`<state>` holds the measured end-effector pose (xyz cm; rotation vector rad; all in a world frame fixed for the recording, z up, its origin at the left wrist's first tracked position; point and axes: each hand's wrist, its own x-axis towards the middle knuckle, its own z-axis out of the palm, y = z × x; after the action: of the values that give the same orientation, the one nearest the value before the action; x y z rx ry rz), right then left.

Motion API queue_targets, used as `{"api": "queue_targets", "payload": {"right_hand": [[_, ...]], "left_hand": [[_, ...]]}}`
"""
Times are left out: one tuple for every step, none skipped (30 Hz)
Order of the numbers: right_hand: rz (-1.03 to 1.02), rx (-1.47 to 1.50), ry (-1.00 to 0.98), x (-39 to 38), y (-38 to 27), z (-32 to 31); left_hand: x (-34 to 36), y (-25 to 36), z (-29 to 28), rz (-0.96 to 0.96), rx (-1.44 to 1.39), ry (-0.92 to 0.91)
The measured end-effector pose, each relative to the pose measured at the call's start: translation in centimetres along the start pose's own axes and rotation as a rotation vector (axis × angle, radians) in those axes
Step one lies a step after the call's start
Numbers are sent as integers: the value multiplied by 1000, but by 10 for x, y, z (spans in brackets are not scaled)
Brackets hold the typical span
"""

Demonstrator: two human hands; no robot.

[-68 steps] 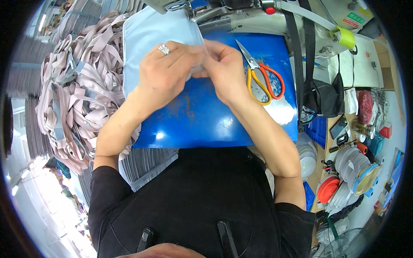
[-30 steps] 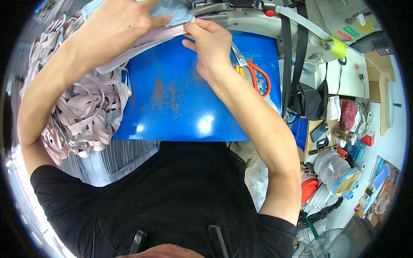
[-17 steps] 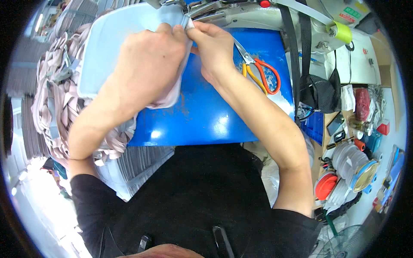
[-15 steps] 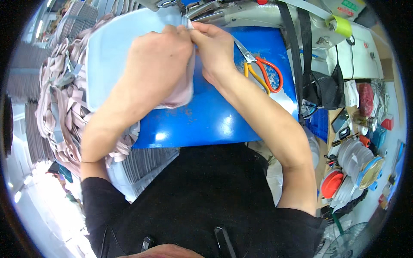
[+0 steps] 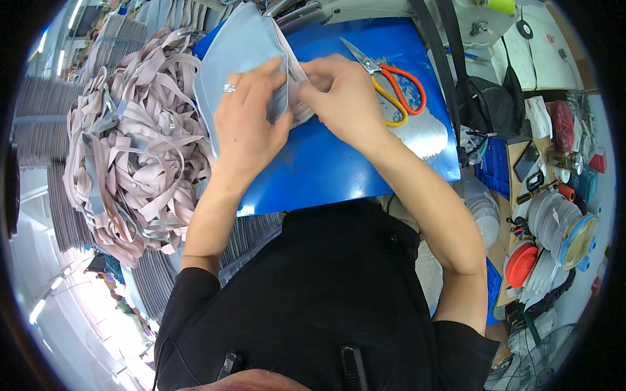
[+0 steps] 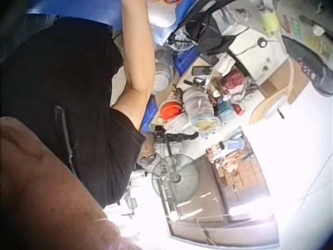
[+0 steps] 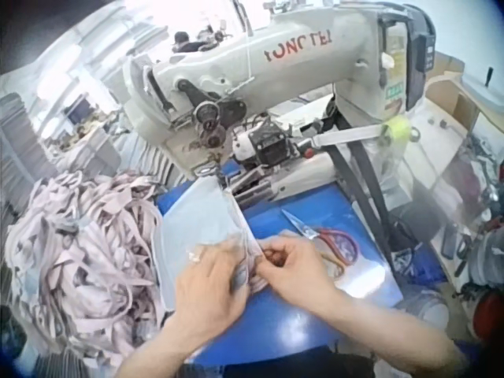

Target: The person sews light blue fabric pouches using an industrial sewing machine. They repeatedly pick up a pouch, align the edges under the presser foot, and guide the fabric through the machine to stitch the perimeter. After sewing, the person uses scissors to cut the thread and places the finished pouch aside.

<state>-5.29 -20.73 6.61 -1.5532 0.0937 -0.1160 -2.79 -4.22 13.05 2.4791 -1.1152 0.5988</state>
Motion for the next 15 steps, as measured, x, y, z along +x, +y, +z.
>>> {"api": "queue_targets", "payload": {"right_hand": [[68,79,-23,-2,-2,0],[137,158,-47,-3,-4,1],[134,223,-34,-3,-6,3],[132,289,-20,-3,-7,7],[130,355,-8,0,-8,10],[146,387,-14,3,-10,13],[162,419,-19,8,-12,15],[178,451,-25,14,-13,16],[155,455,-25,20,-12,18],[132,459,-24,27,-8,21],[109,463,-23,34,-5,23],[101,493,-13,40,-5,26],[92,524,-2,46,-4,30],[84,554,10,52,-5,33],[85,541,25,57,-5,36]], "left_hand": [[-3,-4,2,54,-31,3],[-5,-7,3,76,-29,15],[-3,-10,3,97,-31,30],[0,-12,4,118,-33,45],[5,-15,4,134,-33,49],[11,-17,2,150,-33,51],[17,-19,2,166,-32,52],[20,-22,2,165,-25,40],[25,-27,2,168,-15,27],[30,-31,3,170,-6,14],[33,-37,5,189,-5,12],[37,-43,6,209,-4,8],[41,-49,7,228,-4,4],[46,-55,7,235,16,-6],[51,-59,7,242,33,-17]]}}
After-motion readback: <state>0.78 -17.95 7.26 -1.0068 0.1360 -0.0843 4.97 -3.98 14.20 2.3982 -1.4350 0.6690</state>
